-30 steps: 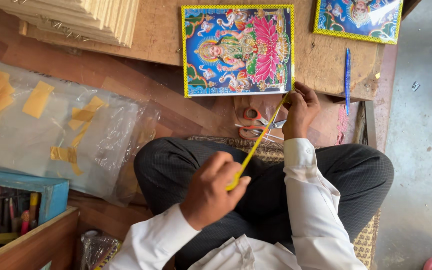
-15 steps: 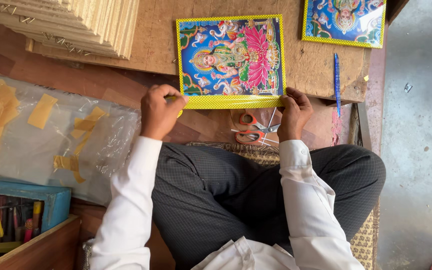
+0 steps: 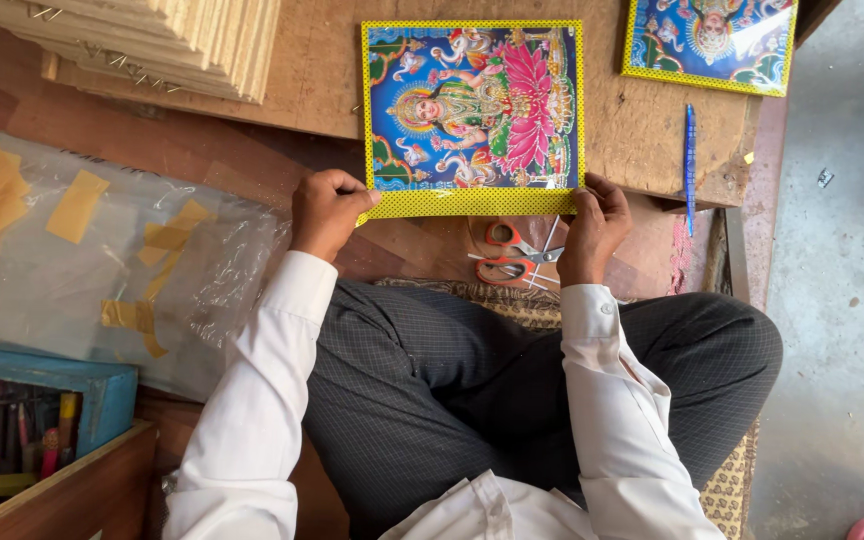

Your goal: The person applies yellow decorative tape to the edges of printed images mounted on boards, using scissors to cut the tape and smooth it down. They handle multiple framed prints and a stack of unframed prints.

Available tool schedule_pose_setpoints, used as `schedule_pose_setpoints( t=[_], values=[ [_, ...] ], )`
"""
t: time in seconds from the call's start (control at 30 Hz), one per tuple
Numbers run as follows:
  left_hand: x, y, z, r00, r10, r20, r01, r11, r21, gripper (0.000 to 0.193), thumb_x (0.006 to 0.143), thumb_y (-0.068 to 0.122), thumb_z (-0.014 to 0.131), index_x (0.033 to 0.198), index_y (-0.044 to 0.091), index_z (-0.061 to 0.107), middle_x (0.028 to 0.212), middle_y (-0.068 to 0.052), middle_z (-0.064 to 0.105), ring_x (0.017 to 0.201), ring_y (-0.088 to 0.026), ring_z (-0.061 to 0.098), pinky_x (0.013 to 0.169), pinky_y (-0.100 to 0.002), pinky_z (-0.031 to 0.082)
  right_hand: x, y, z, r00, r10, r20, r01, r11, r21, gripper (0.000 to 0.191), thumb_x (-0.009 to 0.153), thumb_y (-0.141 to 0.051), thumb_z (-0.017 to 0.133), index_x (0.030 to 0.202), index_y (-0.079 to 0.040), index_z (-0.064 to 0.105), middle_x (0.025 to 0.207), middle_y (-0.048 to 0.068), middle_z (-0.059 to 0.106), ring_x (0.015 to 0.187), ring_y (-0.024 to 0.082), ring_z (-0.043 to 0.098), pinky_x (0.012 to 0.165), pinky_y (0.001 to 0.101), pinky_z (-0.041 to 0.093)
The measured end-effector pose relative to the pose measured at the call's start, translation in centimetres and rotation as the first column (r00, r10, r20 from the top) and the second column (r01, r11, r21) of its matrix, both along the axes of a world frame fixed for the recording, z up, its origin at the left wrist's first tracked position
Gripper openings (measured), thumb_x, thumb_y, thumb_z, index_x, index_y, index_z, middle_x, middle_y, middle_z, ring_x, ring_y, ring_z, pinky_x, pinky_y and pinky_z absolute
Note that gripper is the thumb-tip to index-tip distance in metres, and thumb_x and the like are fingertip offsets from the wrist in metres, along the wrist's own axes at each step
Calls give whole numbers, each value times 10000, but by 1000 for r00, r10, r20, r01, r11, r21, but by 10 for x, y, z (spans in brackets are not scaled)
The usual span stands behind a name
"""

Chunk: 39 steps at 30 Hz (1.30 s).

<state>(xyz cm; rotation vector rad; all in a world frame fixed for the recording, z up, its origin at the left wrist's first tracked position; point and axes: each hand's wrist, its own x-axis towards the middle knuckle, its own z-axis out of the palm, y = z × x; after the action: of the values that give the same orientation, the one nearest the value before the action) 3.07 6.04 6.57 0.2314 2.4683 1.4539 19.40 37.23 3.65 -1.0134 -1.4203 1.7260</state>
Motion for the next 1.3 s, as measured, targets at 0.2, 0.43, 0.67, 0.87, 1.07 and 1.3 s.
schedule_pose_setpoints(
  t=[0.2, 0.43, 0.67, 0.87, 1.07, 1.3],
  values=[
    [-1, -5, -5, 1000, -22, -11, 23, 1000, 18, 184, 742, 163, 869, 776, 24, 753, 717, -74, 746, 639, -148, 682, 598, -305, 533, -4, -28, 4, 996, 24, 85, -51, 943, 330, 568, 874, -128, 874, 1301, 38, 538, 1180, 197, 658, 1046, 228, 657, 880, 337, 581],
    [9, -7, 19, 995, -55, -80, 53, 998, -19, 187, 793, 192, 857, 830, 43, 750, 802, -105, 754, 723, -213, 706, 668, -351, 547, -7, -42, 18, 968, -67, 240, 0, 963, 270, 734, 806, -281, 861, 1374, -3, 489, 1250, 197, 592, 1162, 296, 605, 1003, 456, 550],
    [135, 12, 89, 860, -140, -491, 199, 978, 70, 343, 817, 152, 844, 1070, 37, 642, 1077, -152, 638, 987, -366, 638, 857, -453, 522, -5, -29, 23, 890, -257, 375, -207, 506, 837, 416, 881, -263, 917, 1242, -182, 728, 1453, 205, 574, 1357, 408, 551, 1105, 442, 511],
    [189, 45, 101, 872, -275, -405, 349, 929, 123, 361, 845, 117, 809, 1138, -2, 636, 1125, -153, 623, 1010, -359, 618, 862, -431, 524, -58, -4, 65, 719, 186, 670, -695, 169, 699, 817, 728, -352, 947, 1396, -28, 607, 1410, 271, 553, 1234, 436, 592, 986, 481, 497],
    [205, 61, 108, 893, -185, -411, 283, 940, 190, 324, 857, 94, 771, 1123, -11, 619, 1126, -177, 606, 1025, -361, 606, 888, -445, 514, -79, -11, 96, 511, 173, 842, -855, 202, 478, 905, 619, -423, 957, 1379, -79, 603, 1410, 169, 555, 1214, 379, 589, 977, 483, 507],
    [255, 65, 136, 898, -275, -344, 379, 879, 290, 262, 895, 79, 740, 1114, -20, 634, 1126, -167, 611, 1060, -358, 612, 937, -442, 518, -75, -1, 85, 476, 199, 857, -876, 22, 482, 986, 676, -456, 956, 1460, -44, 521, 1445, 221, 502, 1297, 422, 520, 1039, 486, 458]
  ],
)
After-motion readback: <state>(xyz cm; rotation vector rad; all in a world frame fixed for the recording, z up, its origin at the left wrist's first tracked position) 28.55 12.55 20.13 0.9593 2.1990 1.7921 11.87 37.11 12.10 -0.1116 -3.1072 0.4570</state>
